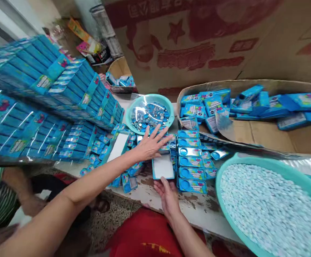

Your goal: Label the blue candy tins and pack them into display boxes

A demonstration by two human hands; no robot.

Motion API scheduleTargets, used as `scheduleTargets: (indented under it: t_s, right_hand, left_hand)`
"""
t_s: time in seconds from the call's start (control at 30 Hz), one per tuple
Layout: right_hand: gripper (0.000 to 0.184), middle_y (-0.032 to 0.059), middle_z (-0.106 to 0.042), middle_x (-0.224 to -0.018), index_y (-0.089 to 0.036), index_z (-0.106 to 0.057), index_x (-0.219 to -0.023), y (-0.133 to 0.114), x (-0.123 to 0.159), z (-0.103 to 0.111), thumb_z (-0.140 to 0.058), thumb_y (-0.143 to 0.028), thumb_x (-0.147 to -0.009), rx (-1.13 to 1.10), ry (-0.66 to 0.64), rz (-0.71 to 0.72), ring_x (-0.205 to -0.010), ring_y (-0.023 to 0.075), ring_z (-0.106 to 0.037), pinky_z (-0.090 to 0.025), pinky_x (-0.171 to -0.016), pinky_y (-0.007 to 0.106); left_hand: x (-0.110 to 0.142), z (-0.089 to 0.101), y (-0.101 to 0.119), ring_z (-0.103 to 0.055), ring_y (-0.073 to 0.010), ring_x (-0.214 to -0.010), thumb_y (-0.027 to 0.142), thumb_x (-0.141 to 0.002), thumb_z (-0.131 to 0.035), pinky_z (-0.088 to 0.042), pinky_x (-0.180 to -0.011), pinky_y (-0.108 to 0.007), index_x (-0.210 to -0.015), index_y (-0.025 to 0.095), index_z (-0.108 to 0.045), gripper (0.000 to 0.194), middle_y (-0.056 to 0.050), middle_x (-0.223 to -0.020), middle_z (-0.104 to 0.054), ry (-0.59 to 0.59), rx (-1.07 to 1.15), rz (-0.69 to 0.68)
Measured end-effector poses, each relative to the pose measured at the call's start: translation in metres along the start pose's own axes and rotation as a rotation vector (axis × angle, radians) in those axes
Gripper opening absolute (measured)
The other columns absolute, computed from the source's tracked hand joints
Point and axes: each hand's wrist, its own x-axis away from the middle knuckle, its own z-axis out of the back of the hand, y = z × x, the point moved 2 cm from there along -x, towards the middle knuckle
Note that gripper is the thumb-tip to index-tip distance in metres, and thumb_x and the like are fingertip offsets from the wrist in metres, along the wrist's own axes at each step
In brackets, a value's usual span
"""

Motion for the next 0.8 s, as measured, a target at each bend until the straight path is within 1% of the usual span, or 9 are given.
scheduleTargets:
  t_s: [0.1, 0.17, 0.23, 0.3, 0.4, 0.5, 0.57, 0.67, 0.8]
  right_hand:
    - [0.046, 0.0015, -0.067, -0.086, -0.021, -0.057, -0.093, 0.016, 0.011, 0.01, -0.076, -0.048, -0.061, 0.306, -0.145, 0.072, -0.074, 0.0194, -0.068, -0.055, -0.066, 0.032]
    - [0.043, 0.0056, -0.066, -0.095, -0.022, -0.059, -0.102, 0.018, 0.015, 0.006, -0.072, -0.044, -0.067, 0.588, -0.259, 0.247, -0.078, 0.0214, -0.067, -0.055, -0.07, 0.037]
    - [0.036, 0.0085, -0.064, -0.104, -0.022, -0.06, -0.105, 0.014, 0.015, -0.009, -0.066, -0.037, -0.073, 0.828, -0.381, 0.51, -0.092, 0.0242, -0.064, -0.052, -0.083, 0.043]
    - [0.031, 0.0099, -0.061, -0.112, -0.023, -0.06, -0.109, 0.011, 0.011, -0.032, -0.055, -0.03, -0.08, 0.988, -0.494, 0.734, -0.108, 0.0251, -0.056, -0.045, -0.096, 0.045]
    - [0.039, 0.0124, -0.056, -0.121, -0.02, -0.053, -0.12, 0.019, 0.002, -0.058, -0.048, -0.027, -0.083, 1.098, -0.499, 0.814, -0.118, 0.0252, -0.049, -0.037, -0.103, 0.048]
    - [0.052, 0.0144, -0.048, -0.13, -0.018, -0.045, -0.129, 0.038, 0.001, -0.052, -0.052, -0.038, -0.082, 1.061, -0.396, 0.673, -0.124, 0.027, -0.043, -0.037, -0.104, 0.049]
    - [0.058, 0.0138, -0.045, -0.135, -0.021, -0.043, -0.13, 0.05, 0.003, -0.031, -0.052, -0.05, -0.081, 0.963, -0.329, 0.466, -0.121, 0.0279, -0.046, -0.045, -0.096, 0.048]
    - [0.07, 0.0152, -0.045, -0.135, -0.021, -0.046, -0.126, 0.061, 0.002, 0.0, -0.054, -0.065, -0.072, 0.764, -0.194, 0.088, -0.109, 0.031, -0.056, -0.055, -0.076, 0.045]
    - [0.074, 0.0114, -0.047, -0.135, -0.024, -0.05, -0.124, 0.06, -0.006, -0.002, -0.06, -0.069, -0.066, 0.502, -0.125, -0.14, -0.105, 0.0303, -0.059, -0.055, -0.075, 0.042]
  left_hand:
    - [0.063, 0.014, 0.007, -0.037, -0.0334, -0.128, 0.059, -0.078, -0.054, -0.032, -0.102, -0.053, -0.133, 0.018, -0.04, 0.071, -0.015, -0.136, -0.045, 0.082, 0.075, 0.306]
    - [0.116, 0.009, 0.024, -0.058, -0.0242, -0.103, 0.048, -0.09, -0.041, -0.046, -0.088, -0.037, -0.111, 0.015, -0.056, 0.042, -0.013, -0.106, -0.062, 0.085, 0.086, 0.655]
    - [0.16, -0.007, 0.048, -0.064, -0.0227, -0.084, 0.047, -0.091, -0.039, -0.05, -0.071, -0.032, -0.101, 0.015, -0.059, 0.039, -0.01, -0.09, -0.064, -0.085, 0.034, 0.921]
    - [0.184, -0.027, 0.07, -0.066, -0.0235, -0.073, 0.052, -0.088, -0.042, -0.049, -0.059, -0.03, -0.107, 0.014, -0.057, 0.045, -0.011, -0.089, -0.065, -0.283, -0.002, 1.054]
    - [0.189, -0.048, 0.084, -0.067, -0.024, -0.069, 0.048, -0.091, -0.038, -0.048, -0.054, -0.03, -0.122, 0.014, -0.049, 0.048, -0.013, -0.094, -0.065, -0.416, 0.02, 1.135]
    - [0.195, -0.051, 0.084, -0.068, -0.0222, -0.075, 0.031, -0.093, -0.036, -0.05, -0.06, -0.03, -0.124, 0.012, -0.045, 0.038, -0.014, -0.099, -0.064, -0.386, 0.116, 1.166]
    - [0.209, -0.047, 0.089, -0.067, -0.0204, -0.082, 0.022, -0.09, -0.038, -0.051, -0.066, -0.028, -0.121, 0.012, -0.045, 0.034, -0.013, -0.102, -0.064, -0.342, 0.2, 1.129]
    - [0.222, -0.048, 0.104, -0.065, -0.0179, -0.088, 0.014, -0.087, -0.039, -0.051, -0.073, -0.027, -0.119, 0.014, -0.047, 0.033, -0.01, -0.104, -0.064, -0.277, 0.298, 0.959]
    - [0.197, -0.052, 0.1, -0.063, -0.0195, -0.089, 0.018, -0.086, -0.045, -0.053, -0.071, -0.028, -0.119, 0.017, -0.051, 0.033, -0.008, -0.1, -0.064, -0.215, 0.177, 0.812]
